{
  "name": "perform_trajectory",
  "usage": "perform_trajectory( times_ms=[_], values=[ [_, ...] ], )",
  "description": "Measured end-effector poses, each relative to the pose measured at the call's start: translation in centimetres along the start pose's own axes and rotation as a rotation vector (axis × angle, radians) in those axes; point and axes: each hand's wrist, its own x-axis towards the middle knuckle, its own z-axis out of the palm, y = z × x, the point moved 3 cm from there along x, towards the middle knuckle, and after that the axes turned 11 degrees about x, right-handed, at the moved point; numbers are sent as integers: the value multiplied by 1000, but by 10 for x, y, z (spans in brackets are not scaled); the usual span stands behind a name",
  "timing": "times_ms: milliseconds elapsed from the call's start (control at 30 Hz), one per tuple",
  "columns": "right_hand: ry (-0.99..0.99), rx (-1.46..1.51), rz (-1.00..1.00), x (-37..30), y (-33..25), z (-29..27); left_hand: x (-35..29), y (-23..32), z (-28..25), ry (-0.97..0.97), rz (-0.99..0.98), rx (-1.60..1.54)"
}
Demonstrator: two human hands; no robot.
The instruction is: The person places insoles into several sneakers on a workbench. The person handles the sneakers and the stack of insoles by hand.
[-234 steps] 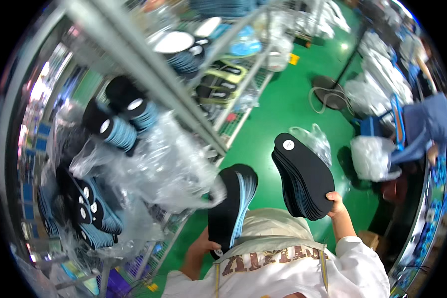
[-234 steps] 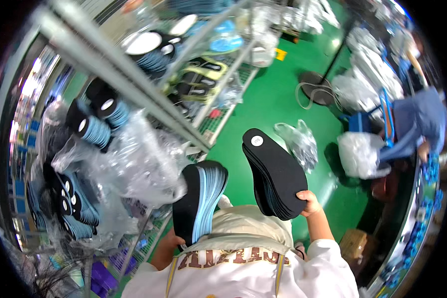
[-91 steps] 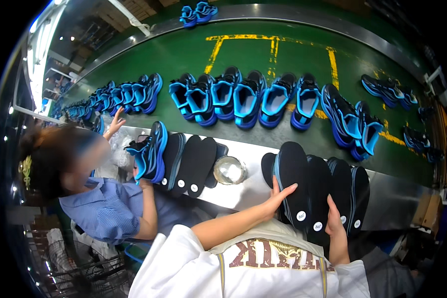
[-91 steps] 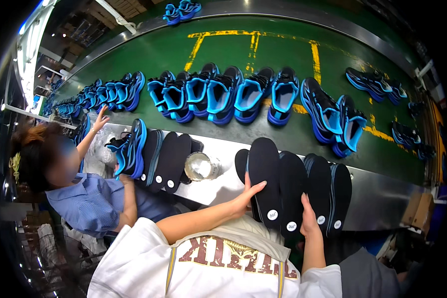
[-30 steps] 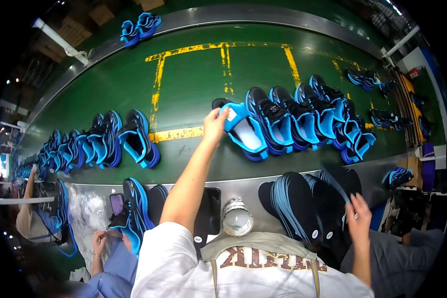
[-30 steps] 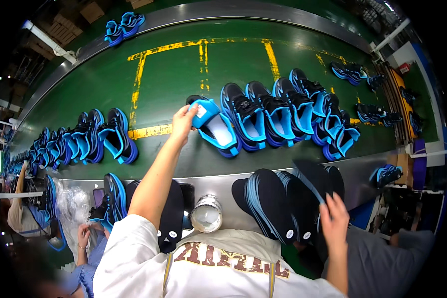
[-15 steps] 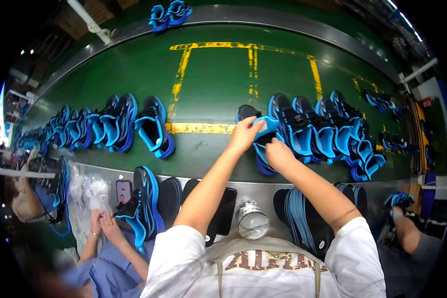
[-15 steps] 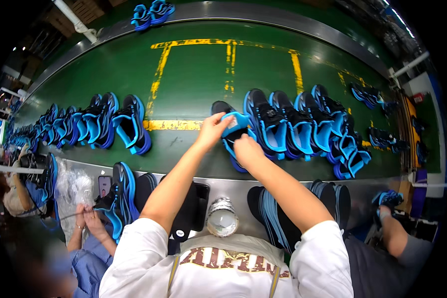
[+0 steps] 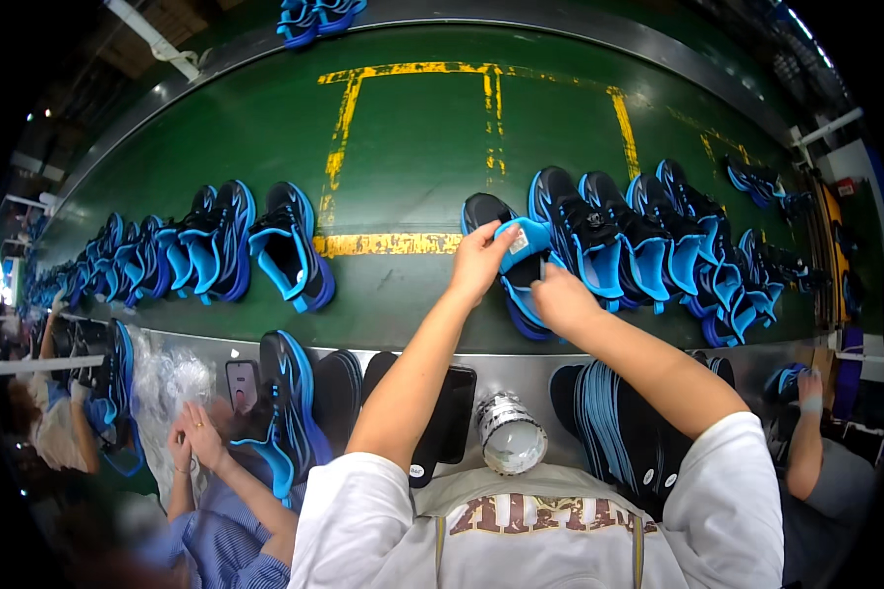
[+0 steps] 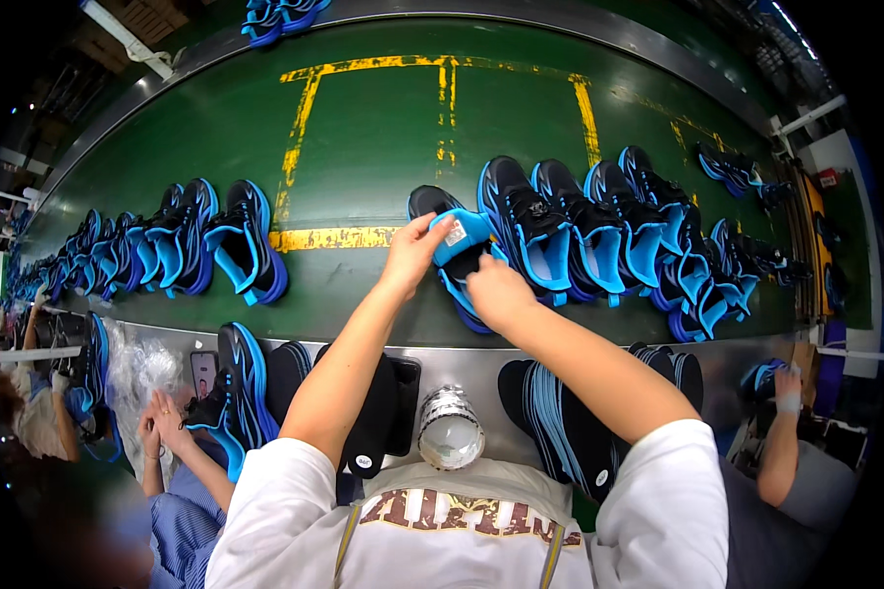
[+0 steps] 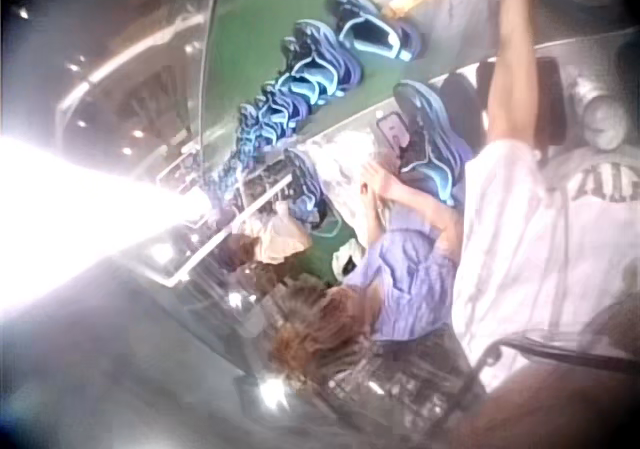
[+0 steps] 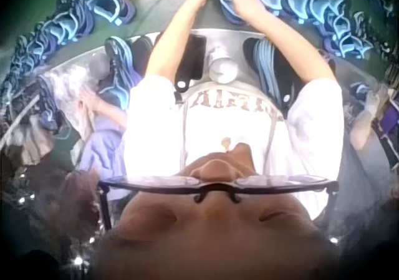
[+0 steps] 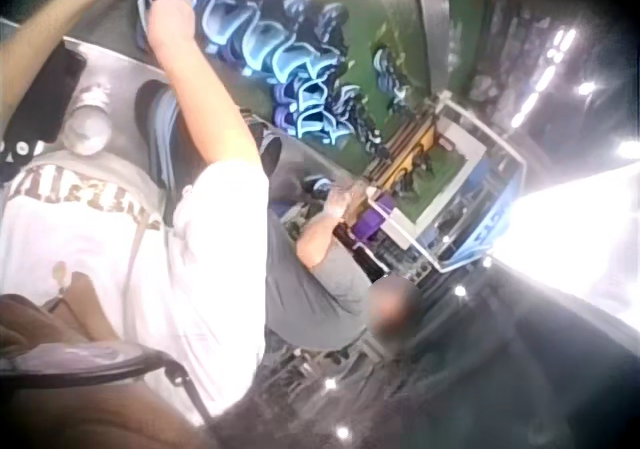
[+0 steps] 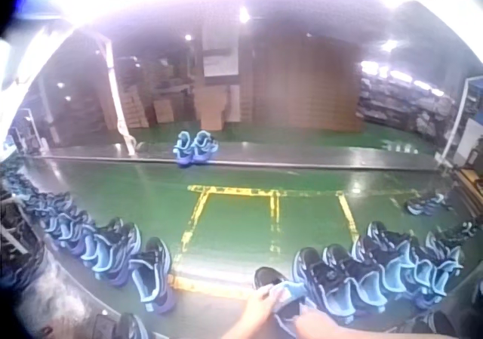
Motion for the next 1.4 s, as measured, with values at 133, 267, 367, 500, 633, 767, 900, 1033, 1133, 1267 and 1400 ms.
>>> perform_trajectory(
  times_ms=[133,267,367,500,633,767,900,1033,1133,1267,1400],
  values=[
    [93,-76,32,23,20,32,-1,3,9,53,14,14],
    [-84,-60,63,28,20,31,-5,3,7,72,100,39],
    [-335,-238,42,26,18,29,-7,3,6,52,83,2],
    [-524,-425,41,33,22,34,-7,3,8,12,76,-15],
    [-655,-372,-20,42,27,39,-13,12,11,282,324,324],
    [-815,-324,-170,23,19,8,-13,8,15,513,807,704],
    [-833,-154,-54,2,13,-2,-17,6,20,375,749,723],
    [-379,-75,-168,-15,16,-3,-25,17,23,381,707,714],
    [326,243,-219,-69,22,-1,-37,12,15,379,568,663],
    [251,465,17,-113,25,28,-71,6,20,401,602,641],
    [288,507,-1,-121,21,40,-90,9,23,477,598,611]
  ],
)
